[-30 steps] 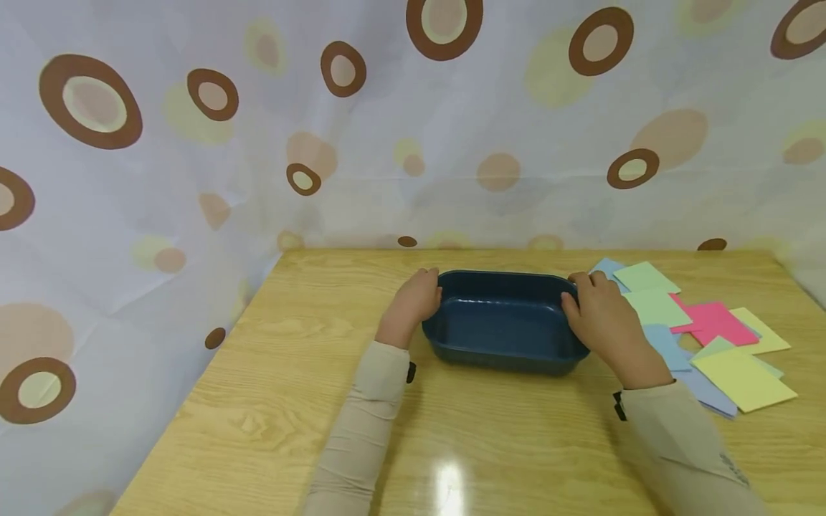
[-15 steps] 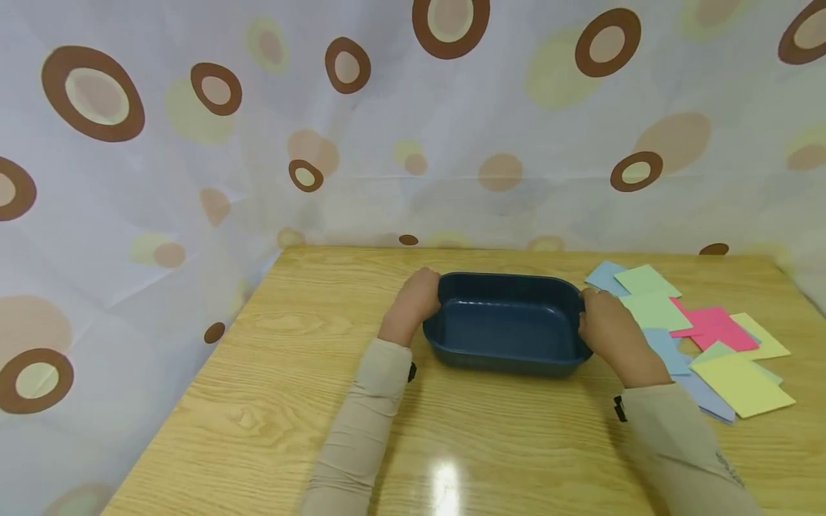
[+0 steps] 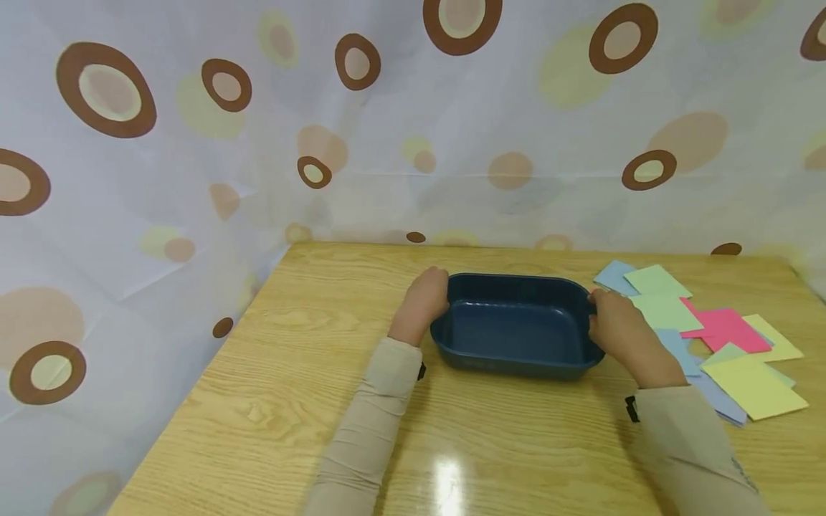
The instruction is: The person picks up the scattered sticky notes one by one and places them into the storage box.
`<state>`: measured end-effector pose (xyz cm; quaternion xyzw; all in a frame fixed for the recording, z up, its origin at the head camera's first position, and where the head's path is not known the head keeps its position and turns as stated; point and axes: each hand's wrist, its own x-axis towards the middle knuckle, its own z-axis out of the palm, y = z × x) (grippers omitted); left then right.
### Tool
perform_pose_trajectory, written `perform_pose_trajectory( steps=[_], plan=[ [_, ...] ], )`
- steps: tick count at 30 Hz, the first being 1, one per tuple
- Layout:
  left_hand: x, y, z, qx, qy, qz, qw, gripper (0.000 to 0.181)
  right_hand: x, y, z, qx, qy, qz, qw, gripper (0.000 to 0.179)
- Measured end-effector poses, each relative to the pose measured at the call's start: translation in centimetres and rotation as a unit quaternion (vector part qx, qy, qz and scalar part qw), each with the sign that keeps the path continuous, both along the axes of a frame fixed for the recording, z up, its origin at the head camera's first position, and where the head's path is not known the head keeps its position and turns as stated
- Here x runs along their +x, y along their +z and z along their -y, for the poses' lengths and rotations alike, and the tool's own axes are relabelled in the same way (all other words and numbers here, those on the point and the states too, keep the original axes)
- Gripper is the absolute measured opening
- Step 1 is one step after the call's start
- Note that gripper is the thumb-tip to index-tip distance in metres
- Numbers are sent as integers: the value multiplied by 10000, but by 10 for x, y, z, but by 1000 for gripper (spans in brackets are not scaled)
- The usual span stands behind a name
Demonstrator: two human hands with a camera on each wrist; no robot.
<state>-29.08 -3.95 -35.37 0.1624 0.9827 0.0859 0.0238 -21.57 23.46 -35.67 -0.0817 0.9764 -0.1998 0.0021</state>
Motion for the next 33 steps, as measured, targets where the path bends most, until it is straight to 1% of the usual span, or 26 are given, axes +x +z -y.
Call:
perform_pose_trajectory(
  steps=[5, 11, 13, 19, 24, 26, 29, 33],
  plan=[
    [0, -1, -3, -54, 174, -156, 9997, 21, 2, 2, 1, -30, -47, 60, 10000, 34],
    [0, -5, -2, 60, 393, -291, 9988, 9, 5, 4, 1, -85, -18, 90, 9999, 34],
    [0, -5, -2, 101, 422, -340, 9985, 8, 7, 4, -1, -104, -5, 65, 9999, 34],
    [1, -4, -5, 154, 346, -319, 9988, 9, 10, 6, -5, -134, 15, 160, 9998, 32],
    [3, -5, -5, 182, 192, -224, 9994, 22, 12, 8, -6, -151, 104, 248, 9995, 31],
    [5, -4, -3, 206, 156, -197, 9995, 23, 12, 9, -5, -162, 155, 253, 9994, 30],
    [6, -3, 4, 250, 122, -151, 9995, 19, 11, 12, 1, -205, 217, 331, 9990, 30],
    [6, -1, 15, 329, 115, 22, 9994, 17, 9, 17, 7, -237, 306, 456, 9982, 30]
  ],
)
